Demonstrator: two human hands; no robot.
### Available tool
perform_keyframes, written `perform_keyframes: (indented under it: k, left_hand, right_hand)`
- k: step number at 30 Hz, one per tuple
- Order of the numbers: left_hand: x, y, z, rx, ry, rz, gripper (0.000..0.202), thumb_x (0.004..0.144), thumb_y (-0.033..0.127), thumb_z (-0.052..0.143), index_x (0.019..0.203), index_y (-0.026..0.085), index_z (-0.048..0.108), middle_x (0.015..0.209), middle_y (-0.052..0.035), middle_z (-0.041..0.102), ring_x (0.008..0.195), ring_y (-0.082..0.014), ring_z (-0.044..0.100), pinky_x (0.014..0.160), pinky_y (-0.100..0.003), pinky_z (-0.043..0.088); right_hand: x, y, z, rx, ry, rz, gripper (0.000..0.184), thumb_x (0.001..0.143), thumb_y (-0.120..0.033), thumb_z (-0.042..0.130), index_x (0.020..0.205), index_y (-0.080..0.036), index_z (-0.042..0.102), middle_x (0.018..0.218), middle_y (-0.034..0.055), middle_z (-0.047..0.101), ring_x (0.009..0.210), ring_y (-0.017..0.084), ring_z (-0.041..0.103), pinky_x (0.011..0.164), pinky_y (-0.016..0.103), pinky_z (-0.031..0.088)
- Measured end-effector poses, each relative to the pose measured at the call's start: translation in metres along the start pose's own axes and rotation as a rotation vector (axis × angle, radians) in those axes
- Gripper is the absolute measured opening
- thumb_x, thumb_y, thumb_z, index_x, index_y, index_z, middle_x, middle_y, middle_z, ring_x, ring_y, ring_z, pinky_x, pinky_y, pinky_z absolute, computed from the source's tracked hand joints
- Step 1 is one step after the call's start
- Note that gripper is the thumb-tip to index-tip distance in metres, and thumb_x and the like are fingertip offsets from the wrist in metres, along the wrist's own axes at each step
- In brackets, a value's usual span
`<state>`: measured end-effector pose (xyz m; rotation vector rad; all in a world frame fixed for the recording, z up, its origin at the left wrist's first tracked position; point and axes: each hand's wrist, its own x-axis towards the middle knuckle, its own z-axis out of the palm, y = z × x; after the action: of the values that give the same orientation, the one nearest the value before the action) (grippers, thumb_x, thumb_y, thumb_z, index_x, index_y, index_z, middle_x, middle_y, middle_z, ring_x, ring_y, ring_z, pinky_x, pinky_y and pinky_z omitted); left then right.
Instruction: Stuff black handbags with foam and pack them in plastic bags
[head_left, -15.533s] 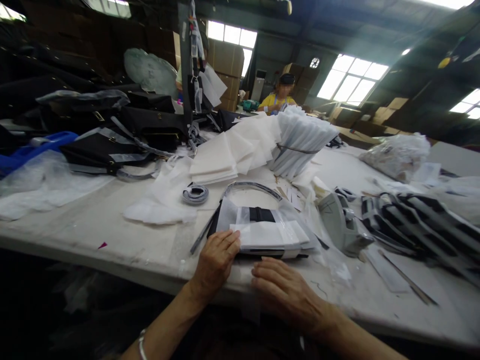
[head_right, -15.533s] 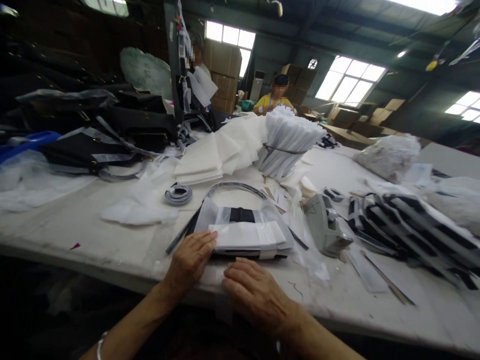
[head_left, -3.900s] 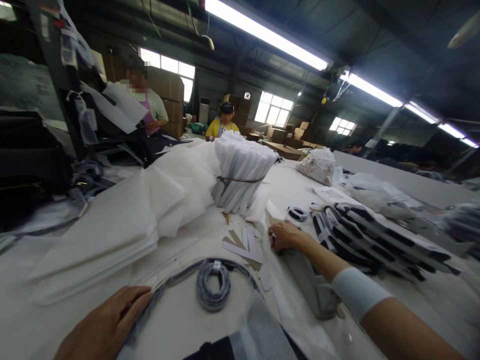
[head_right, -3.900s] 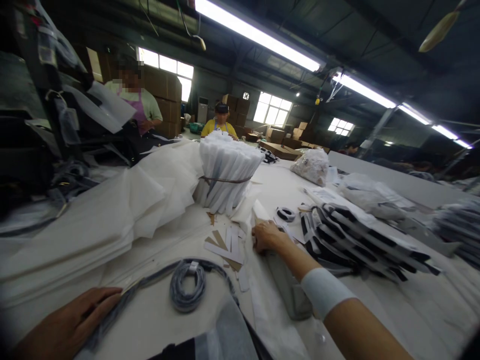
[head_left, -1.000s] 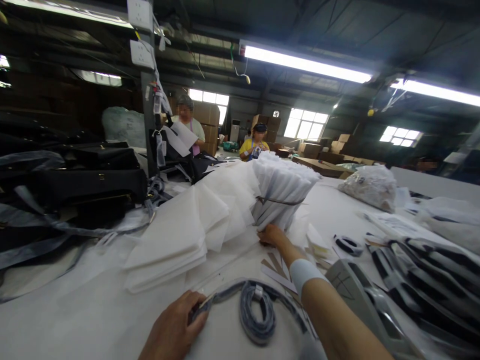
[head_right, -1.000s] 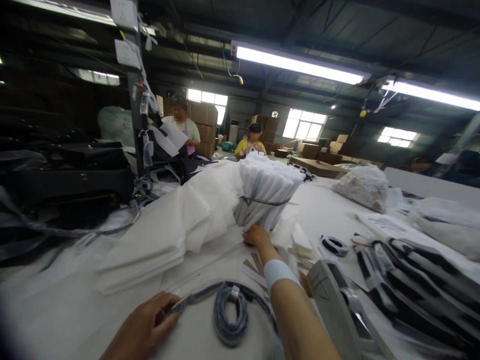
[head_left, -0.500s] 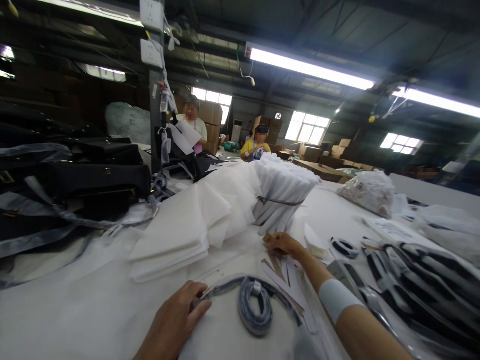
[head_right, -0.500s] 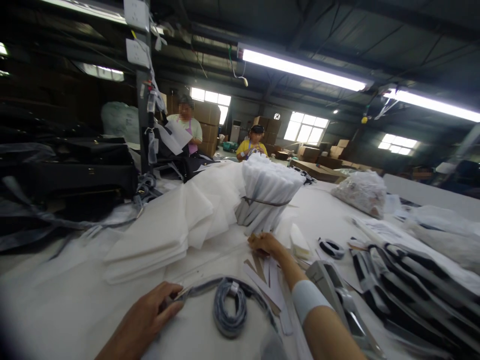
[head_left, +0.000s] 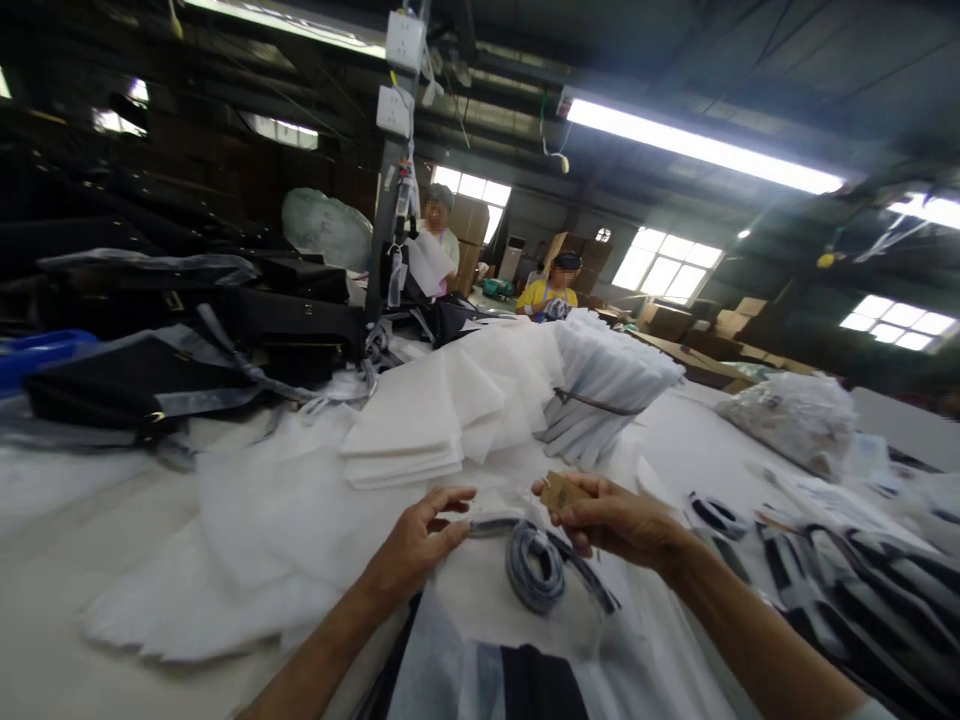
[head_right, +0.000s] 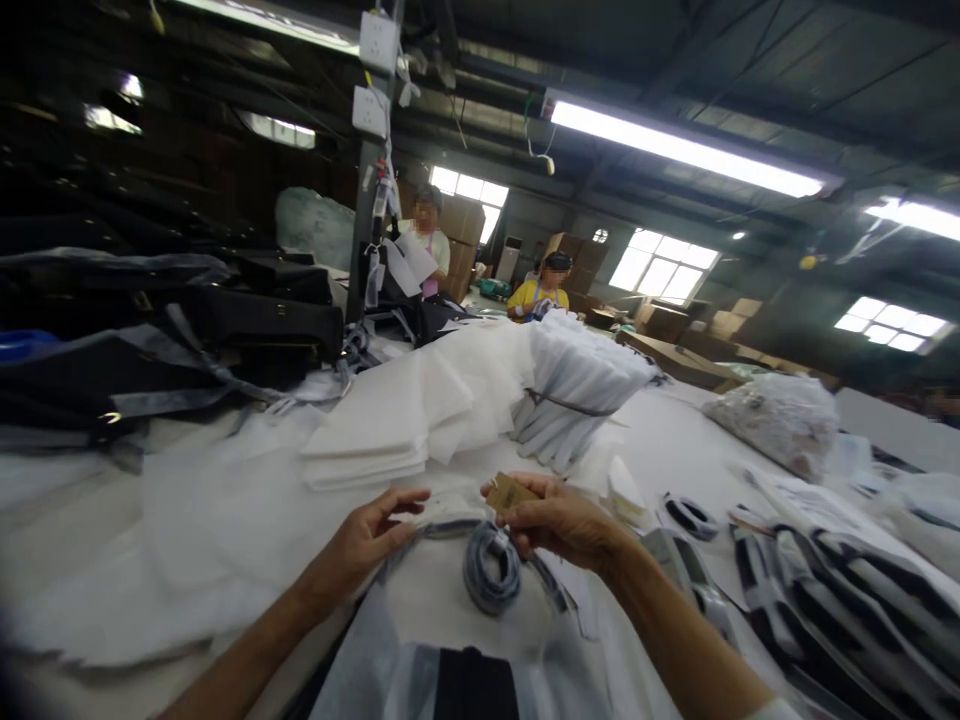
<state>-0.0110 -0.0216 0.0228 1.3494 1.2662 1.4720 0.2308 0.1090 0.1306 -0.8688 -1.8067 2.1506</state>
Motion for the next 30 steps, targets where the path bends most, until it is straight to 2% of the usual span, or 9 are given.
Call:
perform_keyframes:
  k: [4, 8, 10, 13, 17, 21, 24, 27, 30]
  left_hand:
    - [-0.002, 0.0, -0.001, -0.224, -0.096, -0.01, 0.055, 0.083, 0.045, 0.066, 0.133, 0.023, 0.057, 0.135, -0.0107, 0.059, 0.123, -0.0274, 0.054, 0.105, -0.04, 0.041]
    - [-0.004, 0.008, 0.0, -0.348, -0.208, 0.03, 0.045, 0.083, 0.04, 0.069, 0.123, 0.019, 0.064, 0.123, -0.011, 0.066, 0.118, -0.026, 0.057, 0.104, -0.039, 0.04]
    - [-0.005, 0.014, 0.001, -0.397, -0.243, 0.03, 0.039, 0.083, 0.037, 0.07, 0.115, 0.016, 0.068, 0.113, -0.0109, 0.07, 0.109, -0.0237, 0.061, 0.099, -0.037, 0.042]
    - [-0.007, 0.02, 0.003, -0.465, -0.237, -0.02, 0.034, 0.079, 0.034, 0.074, 0.108, 0.015, 0.07, 0.1, -0.0082, 0.071, 0.092, -0.0181, 0.064, 0.087, -0.03, 0.046]
    - [-0.007, 0.017, 0.006, -0.429, -0.201, -0.079, 0.029, 0.078, 0.035, 0.075, 0.098, 0.014, 0.071, 0.079, -0.004, 0.069, 0.072, -0.0129, 0.062, 0.07, -0.025, 0.046]
    - [-0.005, 0.015, 0.006, -0.413, -0.123, -0.109, 0.03, 0.076, 0.042, 0.074, 0.085, 0.014, 0.066, 0.07, -0.0026, 0.067, 0.06, -0.0119, 0.059, 0.058, -0.023, 0.044]
    - [-0.005, 0.021, 0.002, -0.458, -0.042, -0.078, 0.032, 0.076, 0.044, 0.074, 0.081, 0.014, 0.063, 0.077, -0.0045, 0.068, 0.07, -0.0138, 0.062, 0.064, -0.024, 0.047]
    - [-0.006, 0.027, -0.003, -0.536, 0.0, -0.073, 0.031, 0.077, 0.042, 0.074, 0.081, 0.015, 0.06, 0.082, -0.0048, 0.069, 0.075, -0.0131, 0.062, 0.07, -0.024, 0.048]
    - [-0.008, 0.029, -0.004, -0.595, -0.041, -0.138, 0.033, 0.077, 0.043, 0.074, 0.082, 0.017, 0.055, 0.079, -0.0035, 0.071, 0.064, -0.0112, 0.061, 0.062, -0.023, 0.045]
  right_hand:
    - [0.011, 0.004, 0.039, 0.07, -0.139, 0.068, 0.037, 0.071, -0.022, 0.081, 0.104, -0.013, 0.066, 0.08, 0.0024, 0.068, 0.048, 0.007, 0.059, 0.044, 0.015, 0.042]
    - [0.024, 0.006, 0.057, 0.154, -0.162, 0.039, 0.031, 0.074, -0.029, 0.08, 0.096, -0.012, 0.067, 0.077, 0.0013, 0.066, 0.048, 0.007, 0.058, 0.044, 0.016, 0.046]
    - [0.03, 0.006, 0.061, 0.18, -0.136, 0.012, 0.033, 0.074, -0.03, 0.08, 0.099, -0.012, 0.067, 0.076, 0.0003, 0.065, 0.048, 0.006, 0.056, 0.045, 0.016, 0.048]
    - [0.035, 0.006, 0.066, 0.189, -0.101, -0.007, 0.034, 0.075, -0.029, 0.08, 0.101, -0.011, 0.068, 0.076, 0.0007, 0.065, 0.05, 0.005, 0.055, 0.046, 0.016, 0.049]
    - [0.036, 0.007, 0.071, 0.174, -0.092, -0.012, 0.028, 0.075, -0.03, 0.08, 0.091, -0.012, 0.068, 0.077, 0.0005, 0.064, 0.05, 0.005, 0.055, 0.048, 0.016, 0.048]
    - [0.03, 0.014, 0.067, 0.135, -0.032, 0.009, 0.032, 0.072, -0.033, 0.082, 0.092, -0.014, 0.067, 0.076, 0.0005, 0.065, 0.051, 0.006, 0.055, 0.048, 0.017, 0.046]
    - [0.022, 0.029, 0.05, 0.05, -0.003, 0.057, 0.033, 0.07, -0.032, 0.083, 0.092, -0.014, 0.065, 0.077, 0.002, 0.067, 0.053, 0.008, 0.057, 0.05, 0.019, 0.044]
    - [0.014, 0.046, 0.028, -0.141, -0.019, 0.111, 0.029, 0.071, -0.034, 0.081, 0.085, -0.013, 0.066, 0.076, 0.004, 0.068, 0.058, 0.012, 0.06, 0.055, 0.023, 0.045]
    - [0.012, 0.054, 0.015, -0.447, 0.087, 0.097, 0.036, 0.063, -0.034, 0.085, 0.09, -0.015, 0.07, 0.084, 0.0064, 0.071, 0.076, 0.021, 0.064, 0.069, 0.032, 0.05]
